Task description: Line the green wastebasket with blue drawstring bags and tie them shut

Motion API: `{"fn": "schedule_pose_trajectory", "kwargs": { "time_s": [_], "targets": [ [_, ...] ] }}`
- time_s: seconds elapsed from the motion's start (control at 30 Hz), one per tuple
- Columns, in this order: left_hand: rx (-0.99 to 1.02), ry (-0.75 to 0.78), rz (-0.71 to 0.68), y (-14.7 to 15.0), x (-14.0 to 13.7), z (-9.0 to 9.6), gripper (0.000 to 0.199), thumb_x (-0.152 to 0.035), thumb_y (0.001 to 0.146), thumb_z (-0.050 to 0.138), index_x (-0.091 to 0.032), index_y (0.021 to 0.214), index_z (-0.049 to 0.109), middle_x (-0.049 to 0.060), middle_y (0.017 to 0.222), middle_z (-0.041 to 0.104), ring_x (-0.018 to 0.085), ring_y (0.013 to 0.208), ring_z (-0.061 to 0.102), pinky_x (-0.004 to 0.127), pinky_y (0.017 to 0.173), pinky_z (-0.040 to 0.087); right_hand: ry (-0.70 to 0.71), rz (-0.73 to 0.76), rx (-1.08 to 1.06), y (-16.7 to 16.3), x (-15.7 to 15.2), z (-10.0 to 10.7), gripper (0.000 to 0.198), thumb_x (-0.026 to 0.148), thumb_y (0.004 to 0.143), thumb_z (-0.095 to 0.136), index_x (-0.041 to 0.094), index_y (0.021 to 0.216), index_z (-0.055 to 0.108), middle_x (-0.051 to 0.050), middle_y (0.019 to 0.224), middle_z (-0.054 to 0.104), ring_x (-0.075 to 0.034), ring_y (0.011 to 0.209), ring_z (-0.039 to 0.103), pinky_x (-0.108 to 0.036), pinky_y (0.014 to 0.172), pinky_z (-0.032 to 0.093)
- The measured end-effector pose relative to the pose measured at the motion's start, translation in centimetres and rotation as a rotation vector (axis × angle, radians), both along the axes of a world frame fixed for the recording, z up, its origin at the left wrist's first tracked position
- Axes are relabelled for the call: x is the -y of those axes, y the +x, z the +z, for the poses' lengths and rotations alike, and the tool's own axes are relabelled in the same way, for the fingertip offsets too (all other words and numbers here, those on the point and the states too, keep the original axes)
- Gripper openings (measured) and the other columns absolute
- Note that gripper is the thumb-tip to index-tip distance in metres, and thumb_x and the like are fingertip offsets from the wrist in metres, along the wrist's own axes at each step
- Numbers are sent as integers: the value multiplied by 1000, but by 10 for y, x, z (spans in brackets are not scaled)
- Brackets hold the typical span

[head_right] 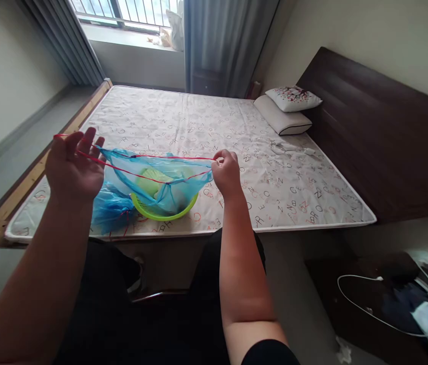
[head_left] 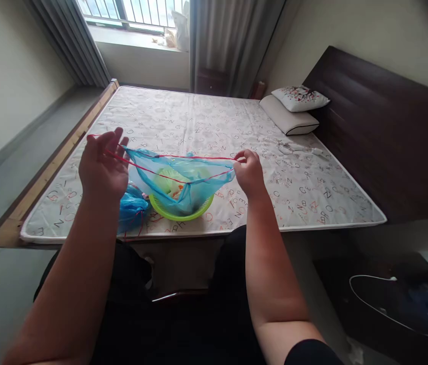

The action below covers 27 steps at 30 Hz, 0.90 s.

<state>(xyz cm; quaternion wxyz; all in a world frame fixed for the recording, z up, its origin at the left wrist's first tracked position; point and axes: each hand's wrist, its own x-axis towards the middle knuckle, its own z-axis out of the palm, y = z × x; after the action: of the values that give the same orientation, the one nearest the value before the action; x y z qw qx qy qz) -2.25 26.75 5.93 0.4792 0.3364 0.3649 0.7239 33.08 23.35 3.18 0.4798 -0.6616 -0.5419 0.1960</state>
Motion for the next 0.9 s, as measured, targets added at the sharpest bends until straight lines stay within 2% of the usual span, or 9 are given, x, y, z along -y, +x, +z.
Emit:
{"fn": "schedule_pose_trajectory", "kwargs": {
  "time_s": [0.1, 0.23, 0.3, 0.4, 0.53, 0.63, 0.73, 0.8, 0.9],
  "targets": [
    [-125, 94, -49, 13, 8, 3, 42, -60, 106, 52, -28, 99, 77, 4, 119, 81, 28, 139, 64, 43, 109, 56, 22, 144, -10, -10, 3, 7, 23, 13, 84, 54, 24, 102, 63, -8, 121, 70, -21, 106, 68, -34, 86, 56],
    [-179, 85, -132, 30, 20, 8, 45, -68, 100, 61, -27, 101, 79, 8, 119, 81, 32, 126, 72, 45, 103, 61, -155, 460, 31, -29, 7, 7, 46, 29, 92, 67, 24, 137, 61, -9, 132, 72, -19, 90, 69, -35, 84, 57],
    [-171, 88, -151, 34, 23, 11, 44, -67, 100, 61, -27, 101, 79, 7, 121, 81, 32, 125, 73, 46, 104, 61, -256, 608, 138, -40, 8, 0, 55, 38, 90, 78, 24, 141, 63, -10, 129, 74, -20, 93, 69, -36, 87, 56],
    [-186, 78, -164, 38, 27, 16, 44, -68, 99, 61, -28, 102, 79, 7, 126, 80, 34, 128, 72, 48, 105, 60, -314, 690, 290, -57, 5, -15, 44, 36, 88, 85, 24, 128, 73, -8, 114, 77, -22, 96, 70, -34, 87, 53],
    [-215, 5, -139, 40, 30, 25, 50, -73, 99, 57, -28, 101, 78, 8, 128, 78, 35, 132, 69, 49, 100, 62, -258, 579, 377, -71, 1, -22, 5, 25, 93, 77, 22, 89, 75, -2, 85, 70, -16, 77, 61, -29, 75, 47],
    [-235, -48, -111, 35, 28, 27, 54, -77, 97, 56, -28, 104, 78, 8, 129, 77, 36, 134, 66, 46, 92, 62, -220, 645, 146, -64, 4, -8, 29, 36, 98, 71, 21, 73, 69, 0, 72, 62, -14, 71, 57, -29, 72, 46],
    [-202, -65, -133, 17, 22, 19, 50, -75, 96, 60, -30, 112, 76, 7, 134, 76, 37, 138, 61, 42, 84, 60, -156, 727, -298, -48, 12, 12, 43, 56, 100, 64, 23, 73, 66, -1, 73, 61, -18, 81, 64, -32, 79, 54],
    [-158, -50, -141, 2, 18, 12, 46, -71, 97, 62, -31, 117, 74, 4, 135, 75, 37, 142, 57, 42, 83, 57, -65, 627, -529, -37, 15, 19, 52, 69, 99, 58, 24, 72, 59, -2, 75, 59, -22, 89, 67, -37, 82, 58],
    [-160, -20, -108, -18, 16, 5, 49, -71, 98, 59, -33, 127, 71, 1, 136, 74, 35, 151, 47, 43, 90, 55, 95, 402, -641, -27, 12, 19, 55, 76, 100, 48, 26, 79, 59, -7, 91, 65, -27, 110, 68, -42, 84, 60]
  ]
}}
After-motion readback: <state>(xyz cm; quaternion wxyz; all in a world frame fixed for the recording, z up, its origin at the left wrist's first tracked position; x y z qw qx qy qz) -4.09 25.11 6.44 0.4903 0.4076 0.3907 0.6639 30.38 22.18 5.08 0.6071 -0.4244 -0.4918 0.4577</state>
